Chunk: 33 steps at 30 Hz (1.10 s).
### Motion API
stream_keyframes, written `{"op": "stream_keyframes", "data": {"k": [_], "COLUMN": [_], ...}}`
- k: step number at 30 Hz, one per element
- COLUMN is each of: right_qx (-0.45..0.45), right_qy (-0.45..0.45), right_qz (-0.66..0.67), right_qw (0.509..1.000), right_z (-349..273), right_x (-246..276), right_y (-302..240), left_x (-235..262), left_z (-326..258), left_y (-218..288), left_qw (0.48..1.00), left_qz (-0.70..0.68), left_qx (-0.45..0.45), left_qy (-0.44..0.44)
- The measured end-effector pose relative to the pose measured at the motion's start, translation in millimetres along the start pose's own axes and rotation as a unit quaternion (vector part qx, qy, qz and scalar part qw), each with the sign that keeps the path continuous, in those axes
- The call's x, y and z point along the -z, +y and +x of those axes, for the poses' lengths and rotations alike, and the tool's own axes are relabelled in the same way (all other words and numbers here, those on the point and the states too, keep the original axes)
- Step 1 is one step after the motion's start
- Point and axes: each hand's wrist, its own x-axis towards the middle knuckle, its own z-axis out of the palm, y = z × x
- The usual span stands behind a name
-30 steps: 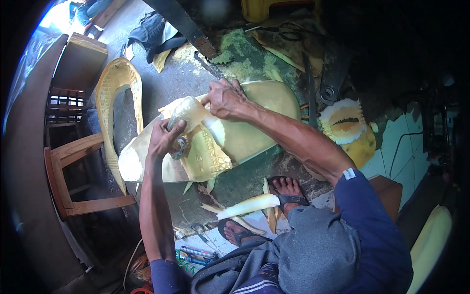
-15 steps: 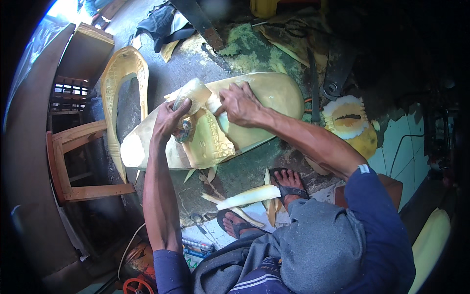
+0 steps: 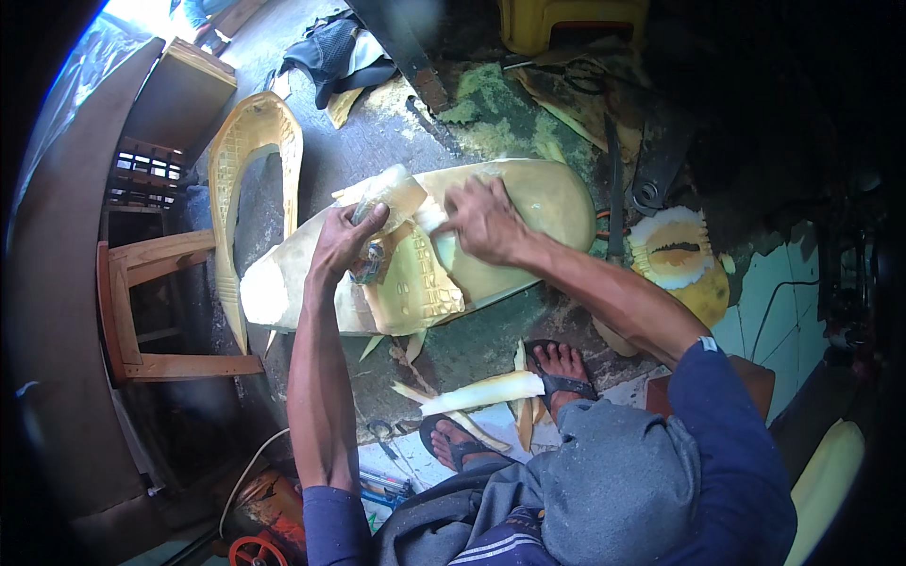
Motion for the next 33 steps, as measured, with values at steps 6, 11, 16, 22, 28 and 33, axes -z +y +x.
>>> {"op": "stream_keyframes", "data": {"k": [6, 11, 16, 22, 28, 33], "right_qx": [-0.025, 0.042, 0.038, 0.003, -0.041, -0.036], "right_qy": [0.179, 0.005, 0.252, 0.139, 0.068, -0.123], "right_qz": [-0.028, 0.021, -0.073, 0.112, 0.582, 0.78], "right_qw": [0.983, 0.999, 0.964, 0.984, 0.81, 0.612], "right_z": [31, -43, -39, -106, -64, -57], "right_x": [17, -4, 11, 8, 30, 32], "right_y": [14, -26, -27, -68, -165, -214], "left_x": [3, 0, -5, 23, 52, 65], "left_z": [-6, -12, -36, -90, -134, -151], "left_y": [11, 22, 29, 45, 59, 56], "left_qw": [0.997, 0.996, 0.998, 0.884, 0.762, 0.719], "left_qz": [0.005, 0.055, -0.05, -0.435, -0.57, -0.589], "left_qx": [0.066, 0.051, -0.045, -0.1, -0.096, -0.086], "left_qy": [-0.041, -0.044, 0.021, 0.141, 0.291, 0.357]}}
